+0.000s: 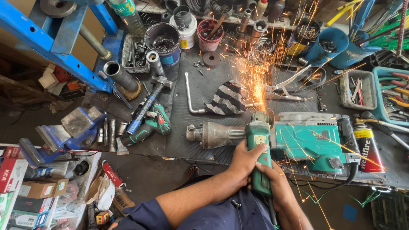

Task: The person grinds a metal component with an angle grinder, producing sparks over the workbench, then services a teal demolition hammer on the bench. They use a screwdriver and a hex key to loosen and remove parts from the tool's housing, handling small components and fasteners by hand.

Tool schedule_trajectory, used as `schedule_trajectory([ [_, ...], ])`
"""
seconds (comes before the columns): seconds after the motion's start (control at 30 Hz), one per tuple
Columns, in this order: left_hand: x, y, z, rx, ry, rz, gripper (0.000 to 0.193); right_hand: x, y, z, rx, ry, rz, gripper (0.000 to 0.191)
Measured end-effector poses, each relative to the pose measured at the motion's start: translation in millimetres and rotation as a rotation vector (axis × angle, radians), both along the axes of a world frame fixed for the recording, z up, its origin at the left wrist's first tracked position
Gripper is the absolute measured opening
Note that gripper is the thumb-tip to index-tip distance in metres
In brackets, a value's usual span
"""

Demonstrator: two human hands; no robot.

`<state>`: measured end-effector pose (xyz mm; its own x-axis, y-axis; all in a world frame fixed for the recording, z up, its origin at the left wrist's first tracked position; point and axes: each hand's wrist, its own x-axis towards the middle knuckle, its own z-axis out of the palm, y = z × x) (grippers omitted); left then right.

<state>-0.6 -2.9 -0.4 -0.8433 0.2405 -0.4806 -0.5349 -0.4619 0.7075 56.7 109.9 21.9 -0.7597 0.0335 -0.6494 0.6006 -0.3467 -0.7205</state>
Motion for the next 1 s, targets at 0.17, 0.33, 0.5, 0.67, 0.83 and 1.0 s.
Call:
schedule_trajectory([
  [0.17, -1.1, 1.1, 0.8, 0.014, -0.005, 0.001, 0.038, -0.8, 2.2, 1.1, -0.020, 0.032, 0.037, 0.033],
  [0.33, 0.5, 0.2, 2.3, 0.021, -0.008, 0.009, 0.038, 0.6, 0.3, 1.1, -0.031, 0.015, 0.013, 0.032],
  [0.5, 1.4, -0.9, 3.7, -0.009, -0.004, 0.003, 0.038, 0.5, 0.4, 1.4, -0.029, 0.014, 0.020, 0.033],
  [0.67, 1.2, 0.9, 3.0, 0.005, -0.010, 0.006, 0.036, 0.6, 1.2, 0.7, -0.026, 0.009, 0.015, 0.033],
  [0.83, 1.5, 1.9, 2.0, 0.012, 0.004, 0.020, 0.036, 0.3, 0.5, 1.3, -0.030, 0.011, 0.016, 0.033],
  [1.0, 0.9, 1.3, 3.9, 0.015, -0.024, 0.014, 0.036, 0.6, 1.2, 2.0, -0.032, 0.009, 0.001, 0.033],
])
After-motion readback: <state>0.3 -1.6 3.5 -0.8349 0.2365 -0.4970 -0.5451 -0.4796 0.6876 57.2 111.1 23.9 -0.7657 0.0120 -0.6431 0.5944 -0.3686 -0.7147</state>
